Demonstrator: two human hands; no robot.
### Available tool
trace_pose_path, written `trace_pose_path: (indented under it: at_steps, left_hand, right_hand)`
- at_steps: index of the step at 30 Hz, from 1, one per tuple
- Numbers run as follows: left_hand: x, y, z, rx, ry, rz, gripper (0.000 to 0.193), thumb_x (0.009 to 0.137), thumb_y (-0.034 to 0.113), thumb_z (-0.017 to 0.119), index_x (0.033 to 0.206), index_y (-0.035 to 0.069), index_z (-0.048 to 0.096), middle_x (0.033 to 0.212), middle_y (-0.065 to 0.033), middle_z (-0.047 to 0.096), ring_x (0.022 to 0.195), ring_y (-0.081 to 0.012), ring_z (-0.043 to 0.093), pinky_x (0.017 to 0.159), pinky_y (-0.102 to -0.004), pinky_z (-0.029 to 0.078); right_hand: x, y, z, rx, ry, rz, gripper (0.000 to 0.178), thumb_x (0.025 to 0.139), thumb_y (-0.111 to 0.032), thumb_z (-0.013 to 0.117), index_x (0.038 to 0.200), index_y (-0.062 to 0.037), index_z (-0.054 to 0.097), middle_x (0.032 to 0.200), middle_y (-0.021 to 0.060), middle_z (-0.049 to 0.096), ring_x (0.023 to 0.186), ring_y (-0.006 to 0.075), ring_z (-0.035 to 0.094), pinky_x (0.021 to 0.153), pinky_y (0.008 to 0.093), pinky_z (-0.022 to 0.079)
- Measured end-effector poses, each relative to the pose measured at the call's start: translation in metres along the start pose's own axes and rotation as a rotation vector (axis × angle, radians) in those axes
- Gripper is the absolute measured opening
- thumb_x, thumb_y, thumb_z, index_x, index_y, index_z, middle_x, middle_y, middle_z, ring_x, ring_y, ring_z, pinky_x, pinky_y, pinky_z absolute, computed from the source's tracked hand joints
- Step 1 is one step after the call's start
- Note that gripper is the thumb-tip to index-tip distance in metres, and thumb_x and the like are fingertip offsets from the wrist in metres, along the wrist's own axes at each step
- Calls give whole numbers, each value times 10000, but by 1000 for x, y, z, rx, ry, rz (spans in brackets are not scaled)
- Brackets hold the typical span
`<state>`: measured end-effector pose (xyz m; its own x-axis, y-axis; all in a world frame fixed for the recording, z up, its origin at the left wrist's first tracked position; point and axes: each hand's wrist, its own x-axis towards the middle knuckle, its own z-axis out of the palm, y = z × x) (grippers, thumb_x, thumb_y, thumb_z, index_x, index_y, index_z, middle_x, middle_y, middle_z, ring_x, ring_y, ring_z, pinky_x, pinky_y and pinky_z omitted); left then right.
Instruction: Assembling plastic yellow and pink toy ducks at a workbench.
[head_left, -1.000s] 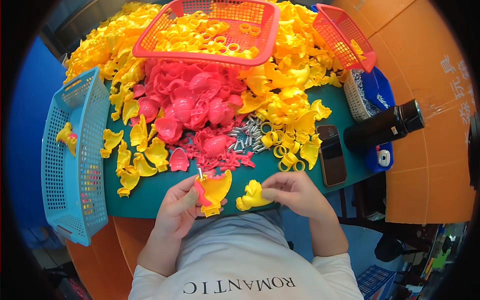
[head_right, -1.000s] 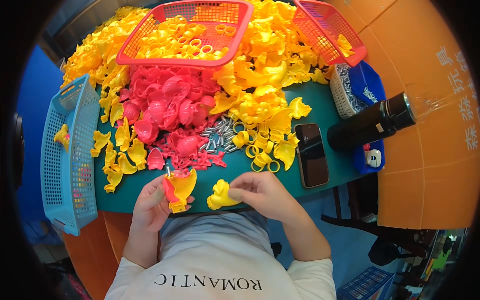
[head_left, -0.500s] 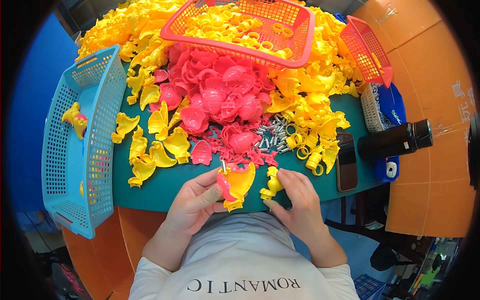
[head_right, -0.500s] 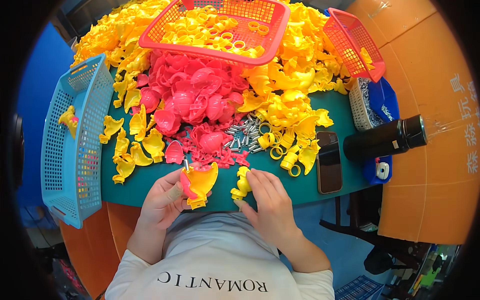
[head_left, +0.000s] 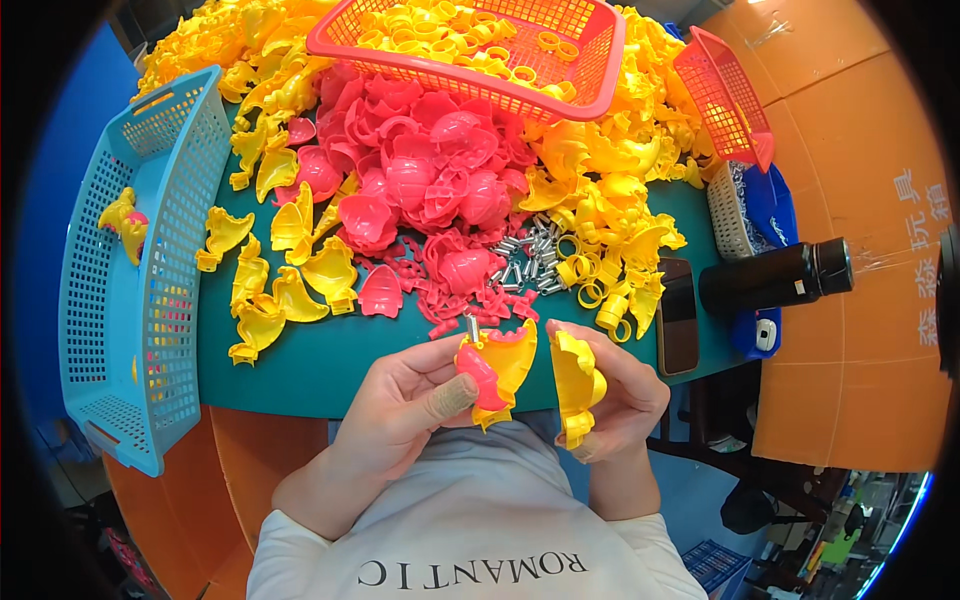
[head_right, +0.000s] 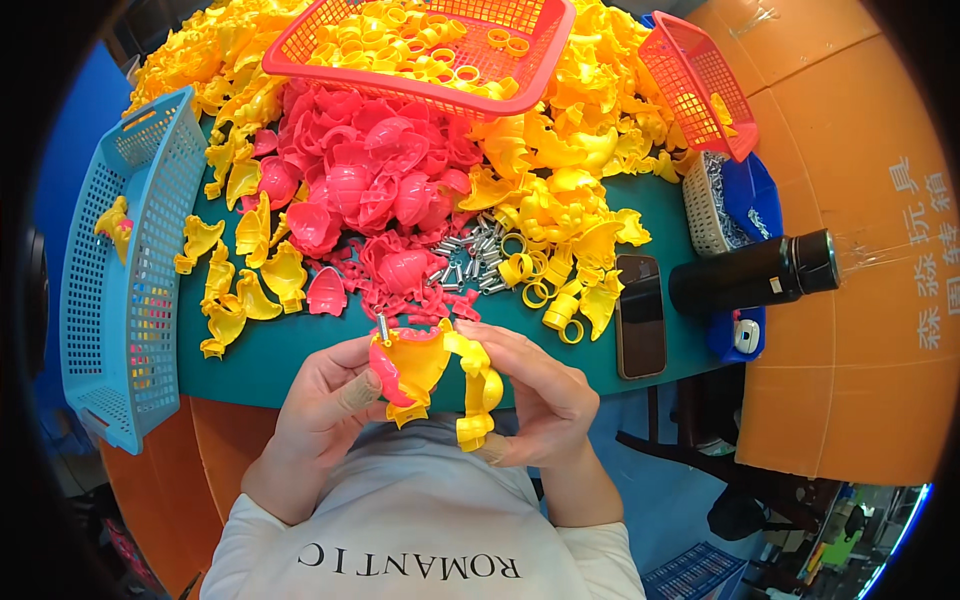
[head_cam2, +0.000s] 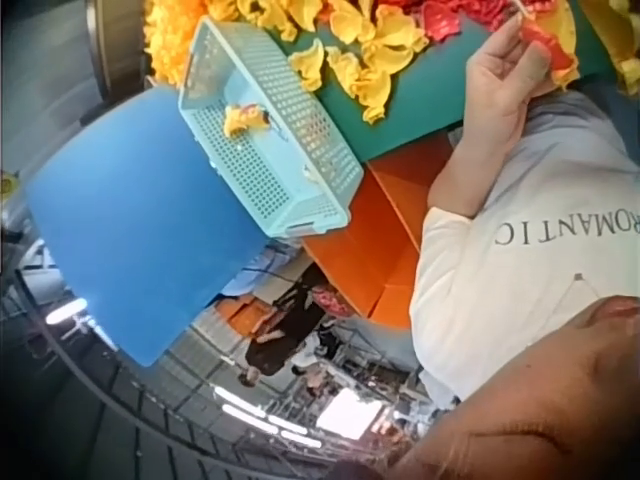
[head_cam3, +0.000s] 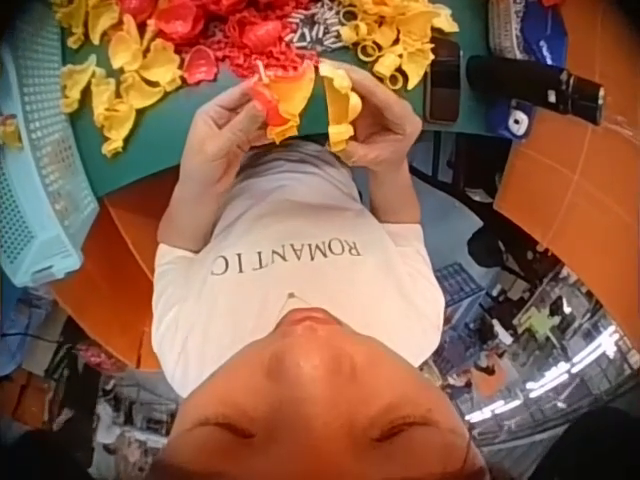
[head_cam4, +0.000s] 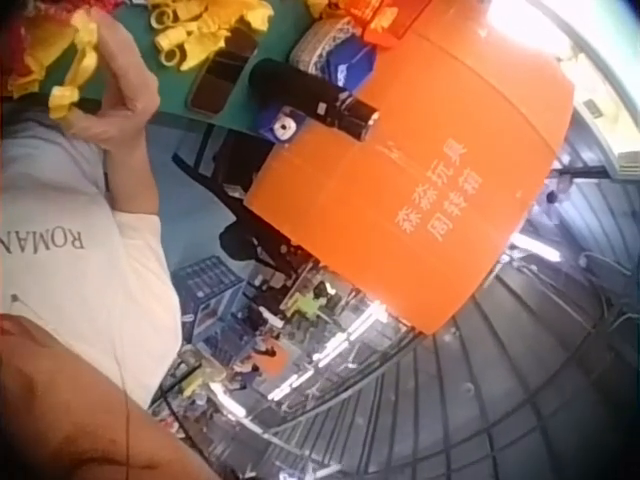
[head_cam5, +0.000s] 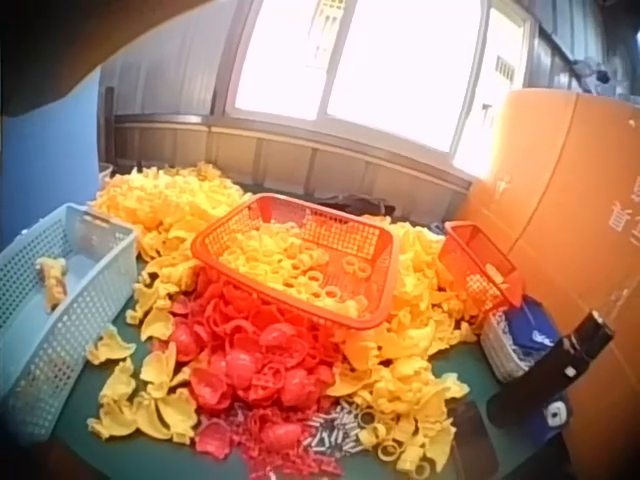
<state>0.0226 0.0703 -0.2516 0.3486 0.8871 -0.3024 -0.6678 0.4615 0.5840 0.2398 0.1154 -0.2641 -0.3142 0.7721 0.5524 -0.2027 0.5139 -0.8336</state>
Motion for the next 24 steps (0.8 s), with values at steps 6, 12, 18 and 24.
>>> trace_pose_path:
  at_steps: [6,12,18,24]
  left_hand:
    - [-1,-1,8,6,-4,-24,534,913,188,656,1365,-9,450,1174,-127,634,1013,-180,646,844,-312,549]
    - [0,-2,7,19,-14,-28,548,911,189,659,1379,3,441,1180,-121,633,1017,-169,644,818,-287,546]
    - [-1,0,8,35,-7,-35,560,909,189,663,1382,-3,434,1188,-123,628,1026,-171,639,821,-295,548]
    - [-2,4,8,36,-13,-28,572,903,188,670,1379,-16,429,1197,-130,621,1056,-181,625,845,-306,548]
  right_hand:
    - [5,-2,-2,-90,-89,-35,729,644,-286,879,1179,104,574,1135,300,621,1119,416,592,978,498,443]
    - [8,-3,-1,-144,-108,-78,688,652,-262,873,1167,89,582,1126,287,628,1104,423,599,968,508,451]
    - [14,-11,1,-193,-155,-67,629,622,-56,836,1198,31,599,1177,261,620,1127,404,596,961,482,462]
    - [18,-10,2,-219,-196,-88,635,622,-79,851,1195,30,601,1161,256,629,1107,402,607,941,478,476]
